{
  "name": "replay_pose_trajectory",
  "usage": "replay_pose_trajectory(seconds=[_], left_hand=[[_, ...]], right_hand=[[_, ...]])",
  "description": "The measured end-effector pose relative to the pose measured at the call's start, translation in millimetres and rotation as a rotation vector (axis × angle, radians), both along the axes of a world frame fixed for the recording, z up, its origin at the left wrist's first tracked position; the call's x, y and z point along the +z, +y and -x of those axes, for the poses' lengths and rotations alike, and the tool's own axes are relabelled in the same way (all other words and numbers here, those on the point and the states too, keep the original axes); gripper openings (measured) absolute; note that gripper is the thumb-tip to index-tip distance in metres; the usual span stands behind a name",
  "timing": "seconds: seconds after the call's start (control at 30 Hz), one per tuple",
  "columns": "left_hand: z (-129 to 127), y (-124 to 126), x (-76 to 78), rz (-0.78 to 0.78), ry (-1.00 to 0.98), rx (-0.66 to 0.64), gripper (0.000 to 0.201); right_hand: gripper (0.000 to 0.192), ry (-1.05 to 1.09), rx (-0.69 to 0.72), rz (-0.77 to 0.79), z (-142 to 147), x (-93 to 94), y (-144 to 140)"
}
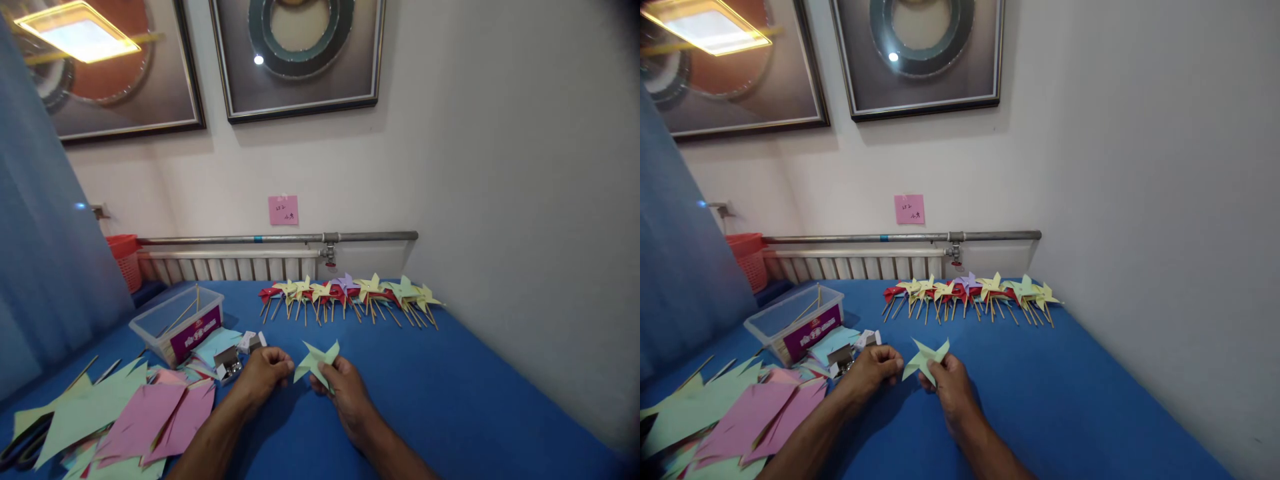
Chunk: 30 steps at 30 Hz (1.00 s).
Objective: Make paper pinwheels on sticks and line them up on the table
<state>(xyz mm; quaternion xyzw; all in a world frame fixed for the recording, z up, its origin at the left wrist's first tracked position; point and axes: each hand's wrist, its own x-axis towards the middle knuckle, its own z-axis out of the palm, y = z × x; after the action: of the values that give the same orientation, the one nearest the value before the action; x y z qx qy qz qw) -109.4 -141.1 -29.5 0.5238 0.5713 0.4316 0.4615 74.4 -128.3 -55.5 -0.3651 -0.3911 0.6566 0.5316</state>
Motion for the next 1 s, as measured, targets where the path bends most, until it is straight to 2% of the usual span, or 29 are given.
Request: replay_pose_trajectory(seconds=[0.17,0.3,0.4,0.53,0.73,1.0], left_hand=[[-1.8,-0.8,6.4,-0.033,-0.188,0.011,0.027],[-2.4,-2.0,13.1,-0.057,-0.207,0.050,0.028],[-3.1,-3.0,14.8,-0.045,-0.160,0.037,0.031],[-1.4,-0.6,7.7,-0.067,-0.059,-0.014,0.029],[8.9,6.2,-1.4,-0.118,0.146,0.103,0.015],[-6.5,0.4,-14.0,-0.059,0.256,-0.070,0.006]], right_hand=[[0.030,-0.004,-0.015,0.063,0.5,-2.8,2.1],[0.030,0.009,-0.008,0.052,0.1,0.2,0.4],[0.027,0.003,0.000,0.044,-1.0,2.4,-1.6],[0.026,0.002,-0.010,0.049,-1.9,1.6,-0.9],[0.029,0.029,-0.110,0.069,-4.0,-2.7,5.6],[0.025,0.031,-0.111,0.041,-4.9,-5.8,6.6]])
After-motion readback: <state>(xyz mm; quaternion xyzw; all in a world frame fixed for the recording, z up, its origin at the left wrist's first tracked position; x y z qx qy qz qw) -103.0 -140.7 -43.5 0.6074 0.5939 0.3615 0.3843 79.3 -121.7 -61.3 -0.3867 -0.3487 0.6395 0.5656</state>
